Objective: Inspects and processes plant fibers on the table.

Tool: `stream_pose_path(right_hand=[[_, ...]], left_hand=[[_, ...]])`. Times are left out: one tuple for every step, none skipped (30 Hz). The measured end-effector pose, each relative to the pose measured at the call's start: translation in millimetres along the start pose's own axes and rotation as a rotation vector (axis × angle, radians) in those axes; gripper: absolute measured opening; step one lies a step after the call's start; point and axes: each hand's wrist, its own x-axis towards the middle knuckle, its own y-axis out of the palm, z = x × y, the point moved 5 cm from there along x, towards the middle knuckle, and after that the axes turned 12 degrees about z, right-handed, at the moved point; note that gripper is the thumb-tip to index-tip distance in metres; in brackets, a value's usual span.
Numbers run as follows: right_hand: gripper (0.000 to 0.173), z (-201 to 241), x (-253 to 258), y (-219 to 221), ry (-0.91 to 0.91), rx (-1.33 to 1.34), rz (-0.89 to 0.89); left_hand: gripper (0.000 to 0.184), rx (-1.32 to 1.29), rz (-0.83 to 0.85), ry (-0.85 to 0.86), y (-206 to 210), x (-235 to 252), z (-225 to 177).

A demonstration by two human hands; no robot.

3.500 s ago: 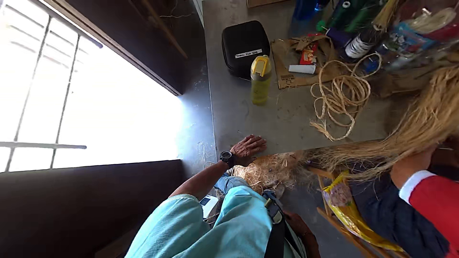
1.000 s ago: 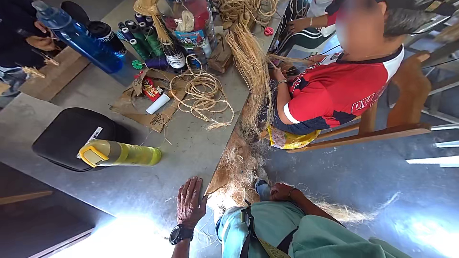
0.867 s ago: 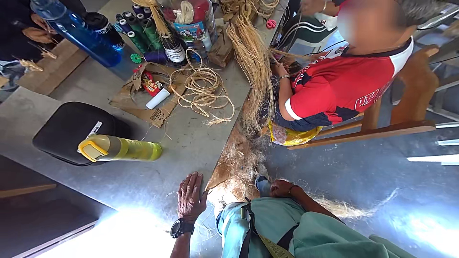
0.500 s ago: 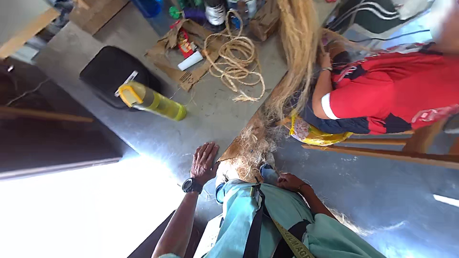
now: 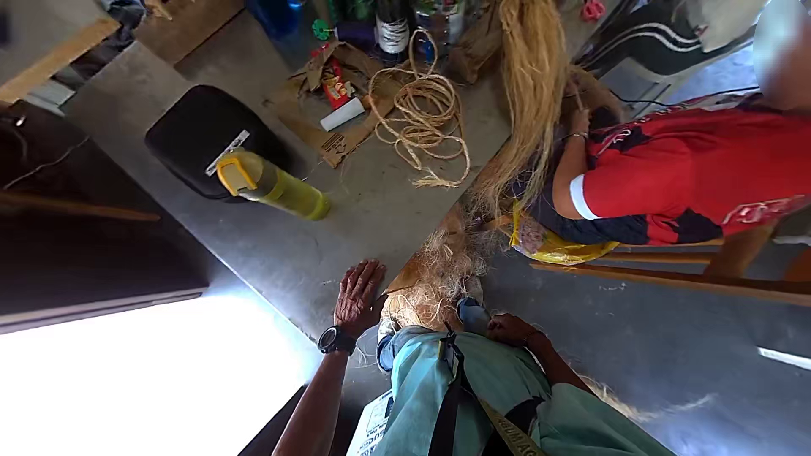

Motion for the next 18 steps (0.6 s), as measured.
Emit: stream_pose_path(right_hand=[[0.046, -2.0, 1.2, 0.5, -0.004, -0.001, -0.003], [0.045, -2.8, 1.1, 0.5, -0.013, 0.001, -0.012], [0.045, -2.3, -0.1, 0.5, -0.02, 0.008, -0.02], [0.044, -1.3, -2.0, 0.4, -0.023, 0.017, -0.022], [0.044, -0.8, -3.5, 0.5, -0.023, 0.027, -0.017], [0.044, -1.1, -4.1, 0.7, -0.024, 0.033, -0.014], [0.045, -2.1, -3.8, 1.1, -0.03, 0.039, -0.018], [0.045, -3.0, -3.5, 1.2, -0.031, 0.042, -0.023], [0.046, -3.2, -4.3, 1.1, -0.029, 0.043, -0.025], [0.046, -2.8, -5.7, 0.9, -0.027, 0.044, -0.025], [0.046, -2.0, -7.1, 0.4, -0.026, 0.044, -0.024], [0.047, -2.1, -7.4, 0.0, -0.031, 0.044, -0.023], [0.047, -2.9, -6.7, -0.1, -0.035, 0.042, -0.025], [0.047, -3.6, -5.8, -0.2, -0.035, 0.043, -0.026], [0.047, -4.2, -4.9, -0.4, -0.029, 0.044, -0.029], [0.047, -4.8, -5.0, -0.6, -0.025, 0.046, -0.036], [0.047, -4.3, -6.3, -0.8, -0.022, 0.047, -0.039], [0.048, -1.9, -9.7, -1.1, -0.024, 0.053, -0.039]], left_hand=[[0.063, 0.004, -0.004, 0.003, 0.3, -0.1, 0.2], [0.063, 0.007, -0.009, 0.006, 0.1, 0.0, 0.3], [0.063, 0.014, -0.012, 0.006, -0.4, 0.4, 0.1], [0.063, 0.017, -0.014, 0.005, -1.0, 0.9, -0.4], [0.063, 0.02, -0.015, 0.004, -1.5, 1.4, -1.2], [0.063, 0.025, -0.017, 0.005, -1.7, 1.8, -1.9], [0.063, 0.029, -0.021, 0.007, -2.0, 2.0, -2.4], [0.063, 0.034, -0.023, 0.01, -2.0, 2.1, -2.4], [0.063, 0.039, -0.024, 0.01, -1.4, 2.2, -2.2], [0.063, 0.043, -0.028, 0.01, -1.1, 2.3, -2.3], [0.063, 0.047, -0.034, 0.01, -1.1, 2.6, -2.6], [0.062, 0.051, -0.04, 0.009, -1.2, 2.6, -2.9], [0.062, 0.053, -0.043, 0.006, -1.2, 2.4, -3.2], [0.062, 0.057, -0.049, 0.006, -1.4, 2.4, -3.1], [0.062, 0.059, -0.052, 0.008, -1.7, 2.5, -2.9], [0.062, 0.06, -0.053, 0.01, -2.1, 2.6, -3.1], [0.062, 0.059, -0.05, 0.009, -2.3, 2.6, -3.5], [0.062, 0.058, -0.048, 0.009, -2.9, 2.5, -4.3]])
